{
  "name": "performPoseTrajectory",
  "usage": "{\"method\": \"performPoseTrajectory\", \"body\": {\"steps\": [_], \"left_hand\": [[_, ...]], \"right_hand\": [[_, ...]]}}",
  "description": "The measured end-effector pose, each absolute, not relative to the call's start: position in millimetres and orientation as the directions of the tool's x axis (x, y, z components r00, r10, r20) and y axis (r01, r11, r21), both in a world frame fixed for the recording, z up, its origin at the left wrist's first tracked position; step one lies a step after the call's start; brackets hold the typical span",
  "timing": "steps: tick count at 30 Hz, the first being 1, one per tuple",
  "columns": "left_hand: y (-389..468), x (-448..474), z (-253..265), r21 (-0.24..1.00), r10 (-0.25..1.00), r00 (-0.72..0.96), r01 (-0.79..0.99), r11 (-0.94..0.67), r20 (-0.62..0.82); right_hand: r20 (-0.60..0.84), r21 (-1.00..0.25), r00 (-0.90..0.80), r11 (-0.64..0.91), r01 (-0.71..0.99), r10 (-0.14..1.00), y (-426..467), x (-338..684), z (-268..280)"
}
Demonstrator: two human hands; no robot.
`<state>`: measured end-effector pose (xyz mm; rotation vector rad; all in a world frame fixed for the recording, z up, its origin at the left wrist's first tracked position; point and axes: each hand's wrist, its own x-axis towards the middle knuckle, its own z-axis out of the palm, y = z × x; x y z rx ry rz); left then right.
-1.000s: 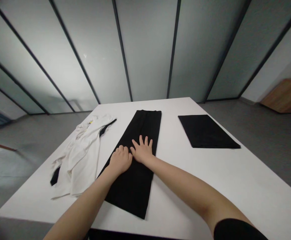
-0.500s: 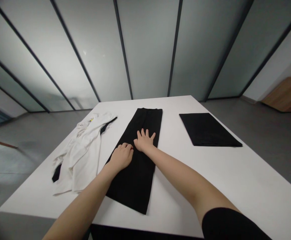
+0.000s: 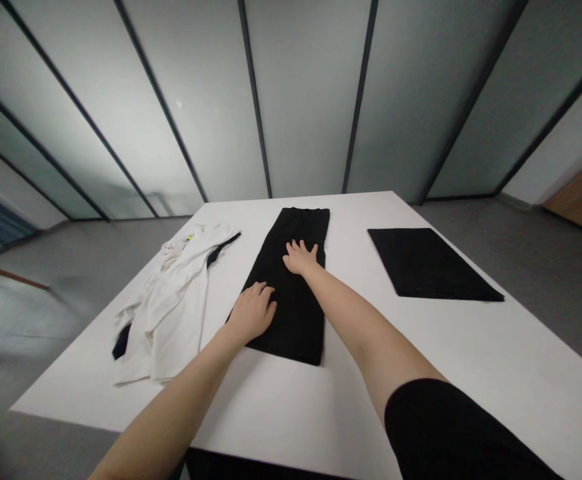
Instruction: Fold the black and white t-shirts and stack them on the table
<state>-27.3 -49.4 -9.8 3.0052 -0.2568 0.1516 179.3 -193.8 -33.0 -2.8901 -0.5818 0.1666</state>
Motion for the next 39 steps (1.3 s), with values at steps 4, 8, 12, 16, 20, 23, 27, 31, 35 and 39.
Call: {"method": "performPoseTrajectory", "body": {"steps": [4, 8, 12, 16, 20, 23, 27, 31, 35, 39], "left_hand": [[-50.5, -24.9, -26.8, 0.135, -0.224, 0.971, -0.233, -0.963, 0.080], [-53.5, -23.8, -36.5, 0.167, -0.286, 0.958, -0.288, -0.943, 0.039], [-54.2, -24.2, -38.8, 0.172, -0.334, 0.943, -0.329, -0.929, -0.001], [-52.3, -25.3, -45.3, 0.144, -0.368, 0.930, -0.366, -0.919, 0.012], [-52.5, -27.5, -50.3, 0.117, -0.377, 0.925, -0.381, -0.917, 0.059], [-56.1, -30.2, -42.0, 0.132, -0.365, 0.924, -0.379, -0.916, 0.118], [-55.9, -33.0, -16.9, 0.197, -0.425, 0.895, -0.444, -0.874, 0.133], [-42.1, -31.5, 3.7, 0.273, -0.577, 0.816, -0.549, -0.790, -0.031], [-32.6, -29.6, 10.6, 0.311, -0.600, 0.794, -0.549, -0.776, -0.097], [-38.8, -31.4, 8.6, 0.262, -0.603, 0.795, -0.569, -0.779, -0.067]], "right_hand": [[-0.085, -0.186, 0.889, -0.883, 0.430, 0.450, -201.7, 203.1, -32.1], [-0.087, -0.179, 0.867, -0.864, 0.471, 0.490, -208.2, 217.4, -30.8], [-0.062, -0.178, 0.864, -0.858, 0.483, 0.499, -209.2, 217.3, -30.6], [0.160, -0.150, 0.908, -0.900, 0.410, 0.387, -207.3, 196.8, -30.3], [0.267, -0.161, 0.922, -0.930, 0.331, 0.282, -214.0, 158.9, -34.8], [0.215, -0.161, 0.924, -0.921, 0.354, 0.317, -228.5, 122.5, -43.6], [0.134, -0.201, 0.892, -0.869, 0.452, 0.432, -261.2, 65.1, -51.4], [0.080, -0.291, 0.836, -0.789, 0.541, 0.543, -300.7, 3.6, -47.9], [0.088, -0.370, 0.758, -0.685, 0.627, 0.647, -316.8, -42.3, -41.4], [0.125, -0.349, 0.771, -0.700, 0.623, 0.624, -299.7, -53.8, -37.8]]}}
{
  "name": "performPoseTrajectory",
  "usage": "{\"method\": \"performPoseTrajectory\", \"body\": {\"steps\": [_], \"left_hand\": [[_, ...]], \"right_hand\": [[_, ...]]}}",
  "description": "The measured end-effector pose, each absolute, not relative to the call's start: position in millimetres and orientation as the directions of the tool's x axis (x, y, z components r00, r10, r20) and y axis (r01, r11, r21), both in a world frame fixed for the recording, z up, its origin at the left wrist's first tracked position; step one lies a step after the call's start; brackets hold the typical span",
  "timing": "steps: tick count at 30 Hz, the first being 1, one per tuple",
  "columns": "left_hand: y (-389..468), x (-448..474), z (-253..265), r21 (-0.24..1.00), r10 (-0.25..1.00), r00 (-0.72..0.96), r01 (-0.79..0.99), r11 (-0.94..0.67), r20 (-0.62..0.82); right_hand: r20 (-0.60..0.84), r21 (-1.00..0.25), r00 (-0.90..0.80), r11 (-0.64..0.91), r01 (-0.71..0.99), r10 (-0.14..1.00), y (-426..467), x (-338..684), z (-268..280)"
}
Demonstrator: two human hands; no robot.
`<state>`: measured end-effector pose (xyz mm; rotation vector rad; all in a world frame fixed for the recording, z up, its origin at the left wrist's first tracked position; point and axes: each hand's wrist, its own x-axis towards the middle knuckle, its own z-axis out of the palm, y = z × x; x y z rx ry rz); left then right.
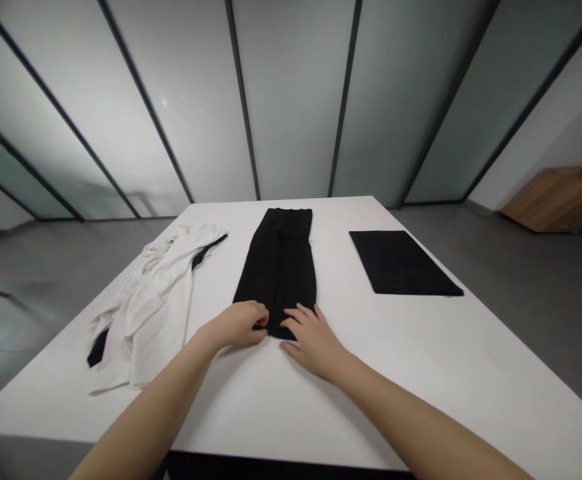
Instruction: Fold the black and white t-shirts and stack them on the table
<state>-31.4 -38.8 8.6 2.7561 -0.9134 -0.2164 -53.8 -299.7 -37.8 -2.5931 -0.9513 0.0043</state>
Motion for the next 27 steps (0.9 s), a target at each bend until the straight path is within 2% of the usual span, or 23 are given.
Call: {"method": "performPoseTrajectory", "body": {"steps": [5, 8, 14, 18, 20, 24, 27], "left_hand": [[-56.7, -34.1, 4.7, 0.160, -0.613, 0.790, -0.606, -0.779, 0.011], [-66.4, -35.6, 2.7, 0.106, -0.573, 0.818, -0.575, -0.812, 0.049], [-60.2, -38.5, 2.8, 0.206, -0.572, 0.819, -0.568, -0.797, 0.047], [-43.7, -37.3, 13.3, 0.190, -0.522, 0.852, -0.507, -0.841, -0.033], [-34.4, -34.8, 19.6, 0.168, -0.500, 0.863, -0.483, -0.859, -0.077], [-10.1, -23.9, 27.0, 0.188, -0.430, 0.900, -0.411, -0.892, -0.073], [11.1, -12.6, 25.1, 0.341, -0.407, 0.913, -0.386, -0.857, 0.012]], "right_hand": [[0.223, -0.244, 0.790, -0.751, 0.613, 0.572, -283.3, -43.9, -41.0], [0.224, -0.192, 0.805, -0.785, 0.589, 0.550, -286.5, -35.9, -43.0], [0.152, -0.205, 0.824, -0.798, 0.566, 0.546, -298.4, -24.0, -36.3], [0.153, -0.296, 0.778, -0.723, 0.624, 0.610, -309.1, -24.4, -27.1], [0.161, -0.348, 0.780, -0.705, 0.618, 0.604, -315.8, -23.3, -24.6], [0.220, -0.508, 0.821, -0.657, 0.557, 0.526, -328.8, -13.6, -26.4], [0.218, -0.673, 0.897, -0.607, 0.423, 0.384, -336.9, -4.0, -29.5]]}}
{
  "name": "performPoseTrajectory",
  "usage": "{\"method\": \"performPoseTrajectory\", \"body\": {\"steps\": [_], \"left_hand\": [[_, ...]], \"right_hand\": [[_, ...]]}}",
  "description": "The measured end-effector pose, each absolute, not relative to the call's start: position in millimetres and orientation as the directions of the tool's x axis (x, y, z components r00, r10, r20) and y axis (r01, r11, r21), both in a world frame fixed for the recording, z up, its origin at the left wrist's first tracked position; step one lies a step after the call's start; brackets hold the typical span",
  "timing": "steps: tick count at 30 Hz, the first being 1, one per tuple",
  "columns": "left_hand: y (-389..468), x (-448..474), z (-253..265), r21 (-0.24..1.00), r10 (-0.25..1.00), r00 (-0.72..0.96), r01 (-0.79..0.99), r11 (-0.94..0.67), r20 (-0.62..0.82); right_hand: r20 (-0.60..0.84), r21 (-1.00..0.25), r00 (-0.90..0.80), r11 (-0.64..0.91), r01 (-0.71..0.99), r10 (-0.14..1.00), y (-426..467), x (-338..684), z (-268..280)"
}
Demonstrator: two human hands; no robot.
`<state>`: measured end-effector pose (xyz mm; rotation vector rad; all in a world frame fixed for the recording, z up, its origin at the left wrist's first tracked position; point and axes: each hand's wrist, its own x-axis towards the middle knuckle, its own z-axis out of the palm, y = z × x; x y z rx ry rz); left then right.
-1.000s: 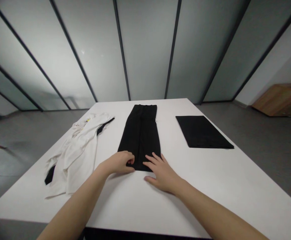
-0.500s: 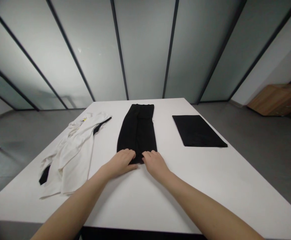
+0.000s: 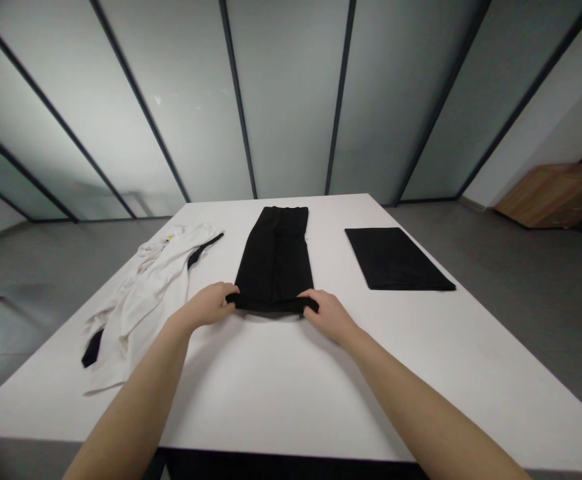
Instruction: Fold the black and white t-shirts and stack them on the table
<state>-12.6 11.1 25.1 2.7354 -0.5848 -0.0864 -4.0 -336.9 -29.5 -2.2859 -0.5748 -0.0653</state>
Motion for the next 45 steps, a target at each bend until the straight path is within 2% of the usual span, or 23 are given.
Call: {"method": "performPoseTrajectory", "body": {"steps": [3, 7, 12, 15, 17, 21, 25, 28, 30, 33, 36, 39, 40, 41, 42, 43, 44, 45], "left_hand": [[26.8, -2.3, 14.9, 0.600, -0.351, 0.926, -0.362, -0.713, 0.140], [32.5, 6.3, -5.1, 0.835, -0.276, 0.943, -0.301, -0.460, 0.188], [26.2, 5.0, -6.7, 0.923, -0.221, 0.946, -0.292, -0.251, 0.239], [22.0, -2.4, 7.2, 0.936, -0.286, 0.933, -0.285, -0.208, 0.220], [19.3, -7.5, 16.0, 0.949, -0.373, 0.913, -0.249, -0.191, 0.164], [13.6, -13.5, 20.7, 0.980, -0.545, 0.839, -0.102, -0.173, -0.009], [9.1, -15.0, 13.1, 0.977, -0.666, 0.728, 0.025, -0.213, -0.164], [5.5, -16.9, 11.7, 0.960, -0.765, 0.591, 0.065, -0.271, -0.255], [-0.4, -20.3, 16.2, 0.940, -0.843, 0.420, 0.107, -0.323, -0.337], [-19.2, -30.1, 28.2, 0.898, -0.903, 0.089, 0.182, -0.401, -0.421], [-44.6, -41.3, 37.7, 0.883, -0.925, -0.139, 0.277, -0.378, -0.353], [-57.8, -45.2, 37.1, 0.854, -0.897, -0.332, 0.330, -0.402, -0.293], [-56.9, -43.9, 33.9, 0.845, -0.892, -0.347, 0.345, -0.408, -0.289], [-53.6, -41.3, 29.3, 0.844, -0.911, -0.298, 0.373, -0.386, -0.285], [-48.4, -37.7, 23.5, 0.852, -0.945, -0.174, 0.409, -0.327, -0.278], [-42.3, -33.1, 16.9, 0.872, -0.964, 0.032, 0.435, -0.223, -0.263], [-36.2, -27.7, 10.0, 0.902, -0.927, 0.291, 0.421, -0.100, -0.239], [-30.8, -21.9, 3.1, 0.936, -0.816, 0.542, 0.351, 0.002, -0.202]], "right_hand": [[0.157, -0.763, 0.951, -0.579, 0.288, 0.266, -342.3, 2.9, -31.6], [0.151, -0.813, 0.958, -0.521, 0.260, 0.242, -343.1, 6.0, -32.6], [0.260, -0.917, 0.945, -0.258, 0.306, 0.197, -343.2, 2.4, -26.2], [0.266, -0.912, 0.945, -0.269, 0.311, 0.192, -351.1, 1.4, -19.2], [0.250, -0.898, 0.940, -0.307, 0.315, 0.233, -358.7, 2.1, -14.2], [0.188, -0.891, 0.892, -0.311, 0.331, 0.410, -371.5, 3.8, -4.9], [0.044, -0.901, 0.795, -0.321, 0.294, 0.605, -377.6, 1.6, 5.2], [-0.081, -0.918, 0.684, -0.321, 0.232, 0.725, -380.4, -2.7, 10.5], [-0.179, -0.942, 0.562, -0.306, 0.138, 0.807, -380.4, -7.1, 9.1], [-0.351, -0.936, 0.192, -0.336, -0.104, 0.917, -373.6, -15.3, -2.0], [-0.405, -0.861, -0.174, -0.438, -0.259, 0.898, -360.2, -23.6, -16.2], [-0.340, -0.807, -0.411, -0.487, -0.335, 0.846, -350.4, -29.2, -22.8], [-0.302, -0.800, -0.411, -0.464, -0.382, 0.860, -349.1, -29.9, -23.0], [-0.271, -0.802, -0.338, -0.405, -0.439, 0.901, -348.7, -29.7, -22.6], [-0.252, -0.815, -0.186, -0.312, -0.488, 0.950, -348.6, -28.6, -22.0], [-0.245, -0.839, 0.032, -0.195, -0.507, 0.969, -348.4, -26.4, -21.7], [-0.235, -0.875, 0.286, -0.074, -0.478, 0.929, -347.9, -23.2, -21.8], [-0.213, -0.916, 0.522, 0.017, -0.401, 0.826, -346.9, -19.1, -22.6]]}}
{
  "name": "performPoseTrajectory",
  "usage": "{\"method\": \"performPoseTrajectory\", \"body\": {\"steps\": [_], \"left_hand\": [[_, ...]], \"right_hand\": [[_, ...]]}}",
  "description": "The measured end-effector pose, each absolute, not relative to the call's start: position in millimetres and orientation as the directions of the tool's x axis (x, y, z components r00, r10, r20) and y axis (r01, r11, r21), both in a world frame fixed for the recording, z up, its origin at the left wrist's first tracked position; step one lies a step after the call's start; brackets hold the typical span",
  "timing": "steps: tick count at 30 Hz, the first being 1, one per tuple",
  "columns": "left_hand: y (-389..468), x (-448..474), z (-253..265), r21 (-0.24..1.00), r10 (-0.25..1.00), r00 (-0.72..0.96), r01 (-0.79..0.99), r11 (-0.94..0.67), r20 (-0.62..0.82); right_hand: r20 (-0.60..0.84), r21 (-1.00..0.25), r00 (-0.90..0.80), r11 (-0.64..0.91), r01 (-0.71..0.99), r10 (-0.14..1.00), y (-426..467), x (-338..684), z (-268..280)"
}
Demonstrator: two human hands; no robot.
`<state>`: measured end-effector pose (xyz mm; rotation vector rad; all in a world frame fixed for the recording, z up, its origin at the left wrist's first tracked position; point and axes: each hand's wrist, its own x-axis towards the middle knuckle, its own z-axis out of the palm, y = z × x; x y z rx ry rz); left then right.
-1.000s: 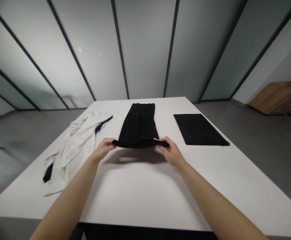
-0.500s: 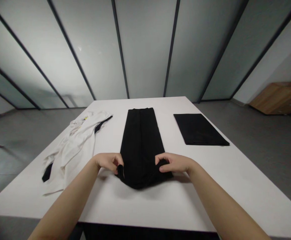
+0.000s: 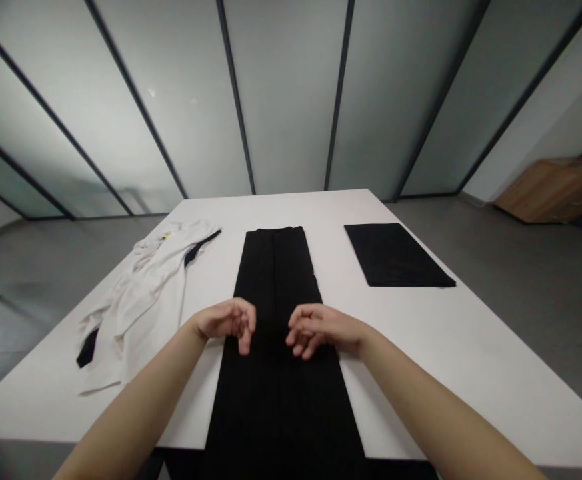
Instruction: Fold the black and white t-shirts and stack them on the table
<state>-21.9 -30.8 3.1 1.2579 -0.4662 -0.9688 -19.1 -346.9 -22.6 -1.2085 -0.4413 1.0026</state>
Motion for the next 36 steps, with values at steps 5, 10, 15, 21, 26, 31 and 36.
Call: {"method": "performPoseTrajectory", "body": {"steps": [5, 10, 15, 21, 26, 31, 36], "left_hand": [[-21.8, 5.0, -22.4, 0.936, -0.152, 0.978, -0.184, -0.299, 0.144], [-25.0, 8.4, -38.6, 0.516, -0.271, 0.927, -0.371, -0.772, 0.261], [-32.4, 5.1, -41.0, 0.355, -0.262, 0.946, -0.315, -0.880, 0.190], [-51.4, 22.2, -11.7, 0.309, -0.159, 0.987, -0.157, -0.938, 0.018], [-79.6, 56.7, 12.6, 0.327, -0.092, 0.984, -0.138, -0.935, 0.152], [-105.1, 80.7, -14.4, 0.422, 0.062, 0.972, -0.041, -0.906, 0.228], [-111.8, 84.1, -42.6, 0.352, 0.107, 0.987, 0.057, -0.934, 0.123]], "right_hand": [[0.066, -0.979, 0.938, -0.158, 0.127, 0.340, -341.8, 1.9, -33.6], [0.270, -0.672, 0.844, -0.538, 0.510, 0.463, -342.2, 6.8, -50.6], [0.237, -0.441, 0.835, -0.711, 0.548, 0.496, -335.7, 15.5, -62.5], [0.082, -0.520, 0.874, -0.727, 0.448, 0.480, -326.9, 52.2, -32.7], [0.157, -0.565, 0.911, -0.722, 0.400, 0.381, -290.3, 86.5, -2.4], [0.197, -0.424, 0.922, -0.818, 0.388, 0.334, -249.3, 101.0, -24.8], [0.059, -0.319, 0.949, -0.896, 0.311, 0.308, -242.4, 101.8, -56.9]]}}
